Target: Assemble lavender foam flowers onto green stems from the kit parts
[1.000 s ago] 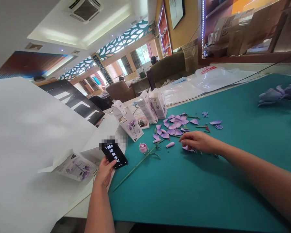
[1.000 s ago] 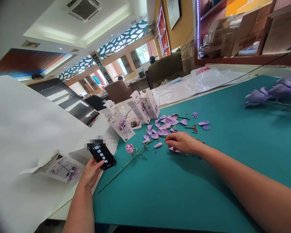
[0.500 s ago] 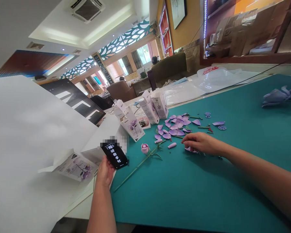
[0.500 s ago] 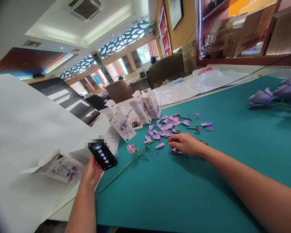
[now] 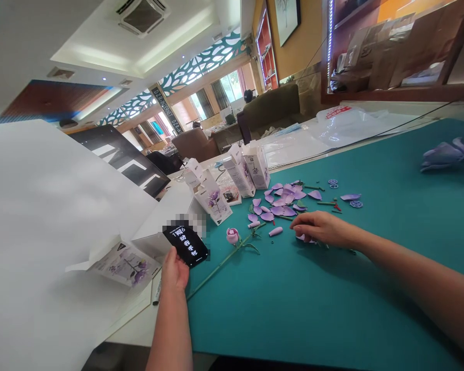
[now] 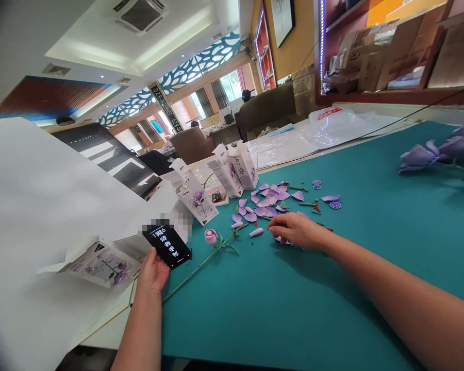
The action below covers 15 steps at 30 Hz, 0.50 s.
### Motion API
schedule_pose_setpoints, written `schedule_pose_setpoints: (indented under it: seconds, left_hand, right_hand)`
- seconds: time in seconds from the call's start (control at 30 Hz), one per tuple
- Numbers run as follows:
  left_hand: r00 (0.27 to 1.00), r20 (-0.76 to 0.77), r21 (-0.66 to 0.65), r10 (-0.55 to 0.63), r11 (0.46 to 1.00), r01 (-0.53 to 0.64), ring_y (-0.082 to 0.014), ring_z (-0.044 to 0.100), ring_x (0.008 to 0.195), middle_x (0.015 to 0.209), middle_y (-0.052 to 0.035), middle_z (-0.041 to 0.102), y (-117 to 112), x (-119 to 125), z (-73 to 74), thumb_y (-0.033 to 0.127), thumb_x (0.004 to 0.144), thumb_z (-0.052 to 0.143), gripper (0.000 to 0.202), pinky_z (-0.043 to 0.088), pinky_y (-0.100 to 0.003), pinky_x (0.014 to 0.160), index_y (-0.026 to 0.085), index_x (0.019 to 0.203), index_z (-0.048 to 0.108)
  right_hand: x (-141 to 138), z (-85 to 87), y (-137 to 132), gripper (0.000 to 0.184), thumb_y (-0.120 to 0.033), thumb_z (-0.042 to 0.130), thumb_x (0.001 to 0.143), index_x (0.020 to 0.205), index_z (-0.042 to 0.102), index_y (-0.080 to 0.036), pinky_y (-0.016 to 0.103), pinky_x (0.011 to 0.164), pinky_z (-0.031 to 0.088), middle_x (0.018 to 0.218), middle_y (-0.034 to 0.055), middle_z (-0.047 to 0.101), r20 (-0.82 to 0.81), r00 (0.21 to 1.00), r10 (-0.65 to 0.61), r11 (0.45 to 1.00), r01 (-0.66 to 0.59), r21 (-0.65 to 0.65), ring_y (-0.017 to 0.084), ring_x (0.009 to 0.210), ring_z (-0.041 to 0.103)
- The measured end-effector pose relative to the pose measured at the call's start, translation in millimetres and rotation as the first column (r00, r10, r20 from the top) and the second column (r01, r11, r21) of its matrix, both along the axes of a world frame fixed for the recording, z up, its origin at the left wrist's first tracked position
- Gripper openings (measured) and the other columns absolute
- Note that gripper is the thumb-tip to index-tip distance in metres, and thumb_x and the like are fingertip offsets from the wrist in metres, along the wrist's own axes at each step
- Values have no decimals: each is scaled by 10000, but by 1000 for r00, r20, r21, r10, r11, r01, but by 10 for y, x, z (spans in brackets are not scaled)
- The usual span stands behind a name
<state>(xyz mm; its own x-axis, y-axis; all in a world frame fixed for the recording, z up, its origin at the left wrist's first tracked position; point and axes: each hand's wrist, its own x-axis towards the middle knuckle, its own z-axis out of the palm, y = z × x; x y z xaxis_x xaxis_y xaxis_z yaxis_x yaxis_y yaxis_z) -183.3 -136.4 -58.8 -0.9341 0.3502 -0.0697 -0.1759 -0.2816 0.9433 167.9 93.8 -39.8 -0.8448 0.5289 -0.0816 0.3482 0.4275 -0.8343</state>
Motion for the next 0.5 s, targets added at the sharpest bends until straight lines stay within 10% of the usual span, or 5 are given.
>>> schedule_pose_setpoints:
  seconds: [0.5]
  left_hand:
    - [990, -91, -176, -110, 980, 93, -182, 626, 898, 1070, -66, 632, 37, 71, -8, 283, 863, 581, 257, 528, -390, 772, 145, 1080, 591]
  right_hand:
    - [2, 28, -18, 315, -439, 450, 831, 924, 625, -194, 229, 575, 477, 855, 45, 675, -19, 1000, 20, 1000, -20, 21, 169, 716, 640]
